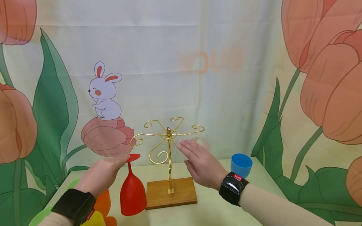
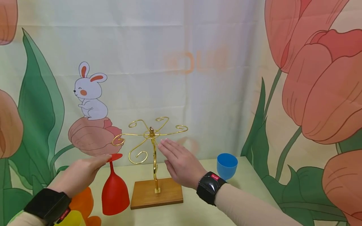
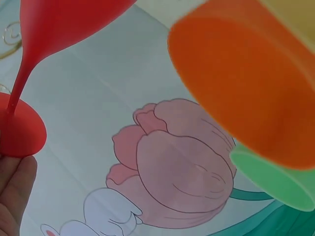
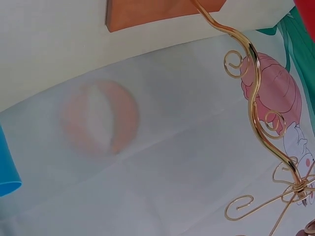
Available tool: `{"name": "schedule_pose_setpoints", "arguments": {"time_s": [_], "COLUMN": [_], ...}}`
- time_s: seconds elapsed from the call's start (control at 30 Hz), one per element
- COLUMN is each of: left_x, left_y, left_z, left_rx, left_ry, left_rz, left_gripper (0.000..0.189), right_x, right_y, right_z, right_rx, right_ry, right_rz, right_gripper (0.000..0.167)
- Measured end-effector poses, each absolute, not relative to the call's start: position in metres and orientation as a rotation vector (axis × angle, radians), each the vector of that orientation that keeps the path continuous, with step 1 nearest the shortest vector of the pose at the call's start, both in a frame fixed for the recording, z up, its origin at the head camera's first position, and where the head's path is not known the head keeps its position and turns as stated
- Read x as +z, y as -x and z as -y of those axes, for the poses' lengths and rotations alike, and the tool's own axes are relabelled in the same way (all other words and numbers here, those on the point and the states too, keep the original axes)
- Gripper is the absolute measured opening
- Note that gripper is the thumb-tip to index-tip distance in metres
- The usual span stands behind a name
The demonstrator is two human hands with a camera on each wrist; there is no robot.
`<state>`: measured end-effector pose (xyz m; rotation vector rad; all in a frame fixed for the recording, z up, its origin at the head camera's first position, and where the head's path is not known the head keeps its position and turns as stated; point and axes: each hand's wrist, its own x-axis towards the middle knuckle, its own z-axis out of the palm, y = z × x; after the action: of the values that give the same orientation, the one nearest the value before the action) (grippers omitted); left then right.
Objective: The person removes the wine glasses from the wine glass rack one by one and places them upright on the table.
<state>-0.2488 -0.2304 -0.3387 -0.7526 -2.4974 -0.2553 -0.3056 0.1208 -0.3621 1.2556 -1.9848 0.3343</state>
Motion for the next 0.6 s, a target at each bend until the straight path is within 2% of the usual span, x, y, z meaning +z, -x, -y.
{"name": "schedule_pose_setpoints", "arguments": {"time_s": [0.2, 0.4, 0.6], "left_x": [-0.348, -0.354, -0.361], "left_y": [0.240, 0.233, 0.221], "left_z": [0.217, 0.201, 0.178], "left_rx": [-0.230, -0.242, -0.319], "left_ry": [0.815, 0.896, 0.936], "left_rz": [2.437, 2.374, 2.431], "left_gripper": [0.046, 0.046, 0.045], "right_x": [-0.369, -0.380, -0.398], "right_y": [0.301, 0.294, 0.288], "right_z": [-0.135, -0.157, -0.172], "right_rx": [0.364, 0.479, 0.409], "right_ry": [-1.206, -0.980, -0.983], "right_rz": [2.064, 2.299, 2.374], "right_gripper": [0.061, 0.075, 0.070]}}
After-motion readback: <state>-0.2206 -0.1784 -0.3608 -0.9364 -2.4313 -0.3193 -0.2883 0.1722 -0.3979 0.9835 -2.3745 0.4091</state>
